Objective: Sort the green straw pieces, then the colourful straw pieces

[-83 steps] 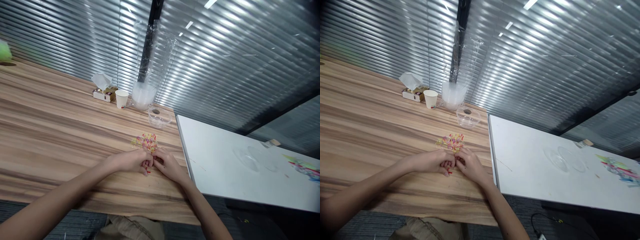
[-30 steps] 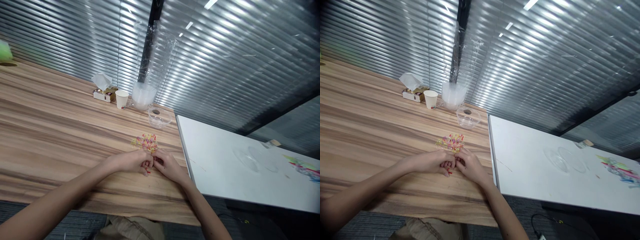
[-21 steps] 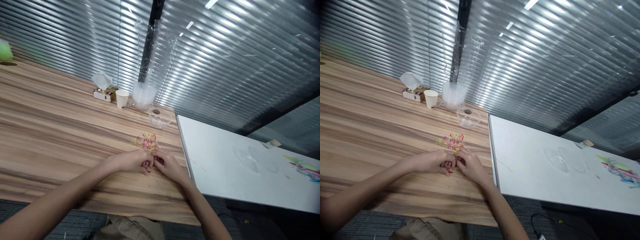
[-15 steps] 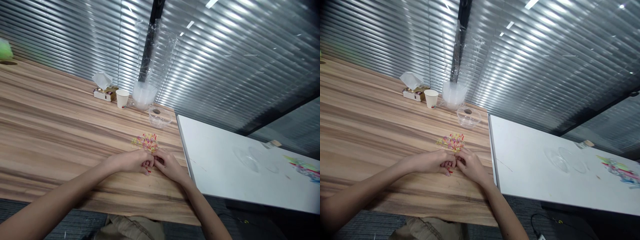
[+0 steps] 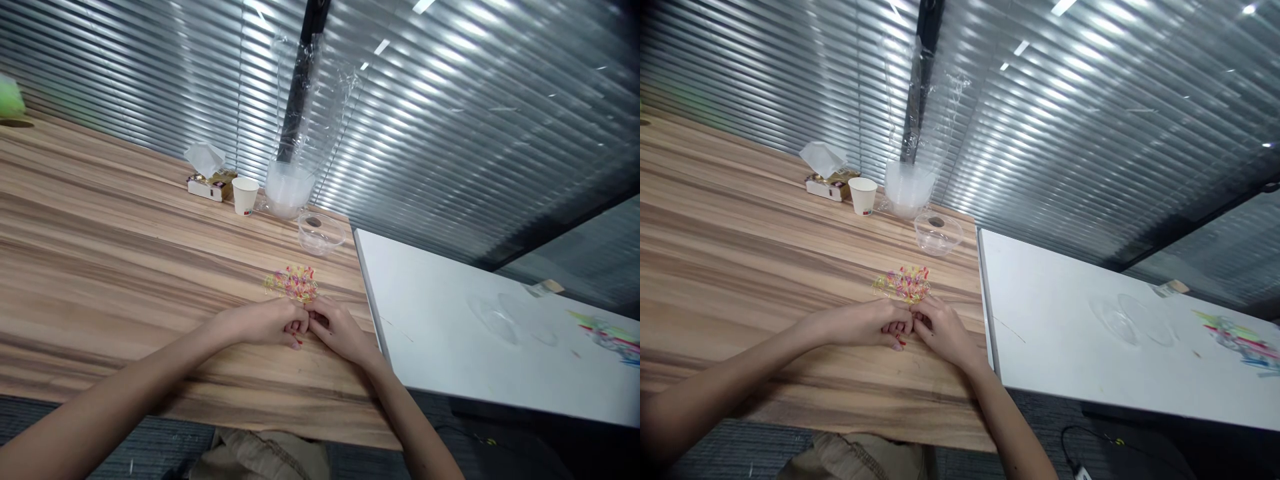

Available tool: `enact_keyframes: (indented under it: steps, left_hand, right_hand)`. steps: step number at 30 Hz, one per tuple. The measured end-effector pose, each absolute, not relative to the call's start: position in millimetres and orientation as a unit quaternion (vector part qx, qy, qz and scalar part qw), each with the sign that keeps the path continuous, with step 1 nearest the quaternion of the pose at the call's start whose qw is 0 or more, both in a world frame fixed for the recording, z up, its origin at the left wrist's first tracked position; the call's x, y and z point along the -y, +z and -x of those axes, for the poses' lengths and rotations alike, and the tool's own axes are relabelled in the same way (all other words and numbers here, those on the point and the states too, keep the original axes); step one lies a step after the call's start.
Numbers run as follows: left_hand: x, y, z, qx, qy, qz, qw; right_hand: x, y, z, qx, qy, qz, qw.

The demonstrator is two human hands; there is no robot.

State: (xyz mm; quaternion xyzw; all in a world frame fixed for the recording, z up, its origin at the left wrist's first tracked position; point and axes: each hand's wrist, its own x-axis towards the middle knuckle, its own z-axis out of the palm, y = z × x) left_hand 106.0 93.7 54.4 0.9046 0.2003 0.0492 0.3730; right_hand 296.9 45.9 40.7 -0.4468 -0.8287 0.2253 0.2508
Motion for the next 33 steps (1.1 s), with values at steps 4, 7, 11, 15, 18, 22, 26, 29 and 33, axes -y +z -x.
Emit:
enact_keyframes:
  steps: [4,7,11,15,18,22,26,29,33]
  left_hand:
    - [-93.1,55.9,-105.7,-0.198,0.046,-0.905,0.373]
    - [-92.3,57.4,-105.8,-0.201,0.044,-0.906,0.371]
    - [-91.8,57.6,-105.3,-0.202,0.043,-0.906,0.369]
    - [-92.0,55.9,-104.4,-0.196,0.048,-0.909,0.364]
    - [-92.1,54.9,-104.5,-0.198,0.050,-0.910,0.361]
    - [-91.7,55.4,-104.8,-0.201,0.046,-0.912,0.355]
    - [-91.2,56.6,-104.7,-0.202,0.041,-0.913,0.351]
    - [-91.2,56.7,-104.5,-0.200,0.043,-0.913,0.352]
    - [-91.5,56.0,-104.2,-0.201,0.038,-0.914,0.350]
  right_hand:
    - [-45.9,41.1,-296.6,0.830,0.228,0.445,0.249]
    - [-46.3,40.1,-296.8,0.830,0.231,0.442,0.249]
    - [-46.6,40.0,-297.1,0.830,0.235,0.441,0.247]
    - [-46.5,40.6,-297.3,0.830,0.233,0.444,0.243]
    - [-46.3,40.1,-297.3,0.830,0.230,0.445,0.243]
    - [-46.2,39.4,-297.0,0.830,0.231,0.445,0.244]
    - [-46.5,39.6,-297.0,0.830,0.234,0.443,0.243]
    - [-46.6,39.9,-297.1,0.830,0.233,0.444,0.244]
    - [-46.3,40.7,-297.1,0.830,0.231,0.444,0.246]
